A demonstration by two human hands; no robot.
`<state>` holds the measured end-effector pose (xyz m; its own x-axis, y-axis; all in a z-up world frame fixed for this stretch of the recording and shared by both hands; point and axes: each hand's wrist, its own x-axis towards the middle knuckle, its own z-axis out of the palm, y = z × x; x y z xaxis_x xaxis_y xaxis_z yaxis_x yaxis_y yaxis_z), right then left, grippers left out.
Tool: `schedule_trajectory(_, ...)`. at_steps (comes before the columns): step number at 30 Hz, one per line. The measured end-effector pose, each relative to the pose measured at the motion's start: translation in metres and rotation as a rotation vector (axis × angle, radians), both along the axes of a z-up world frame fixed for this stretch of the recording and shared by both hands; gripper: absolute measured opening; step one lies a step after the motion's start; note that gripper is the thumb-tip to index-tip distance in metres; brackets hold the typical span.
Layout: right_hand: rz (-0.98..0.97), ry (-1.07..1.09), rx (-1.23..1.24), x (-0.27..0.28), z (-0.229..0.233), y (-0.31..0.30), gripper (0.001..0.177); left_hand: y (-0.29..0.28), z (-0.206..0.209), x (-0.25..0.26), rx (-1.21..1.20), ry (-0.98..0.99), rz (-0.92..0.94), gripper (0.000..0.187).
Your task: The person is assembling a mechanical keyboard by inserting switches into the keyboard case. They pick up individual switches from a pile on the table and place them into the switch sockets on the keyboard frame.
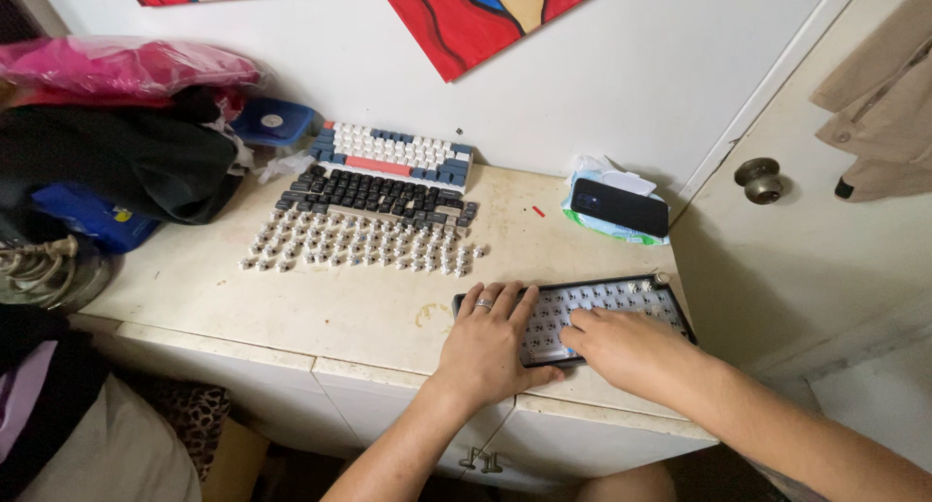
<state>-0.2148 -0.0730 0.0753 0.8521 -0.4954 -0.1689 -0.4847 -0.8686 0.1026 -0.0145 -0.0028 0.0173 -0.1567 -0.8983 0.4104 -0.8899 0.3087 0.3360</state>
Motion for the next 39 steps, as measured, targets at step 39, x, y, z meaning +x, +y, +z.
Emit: schedule_trajectory(39, 0.109, -0.075, -0.12, -0.007, -0.002, 0.008, 0.017, -0.003, 0.001, -0.001, 0.031, -0.053, 0.006, 0.112)
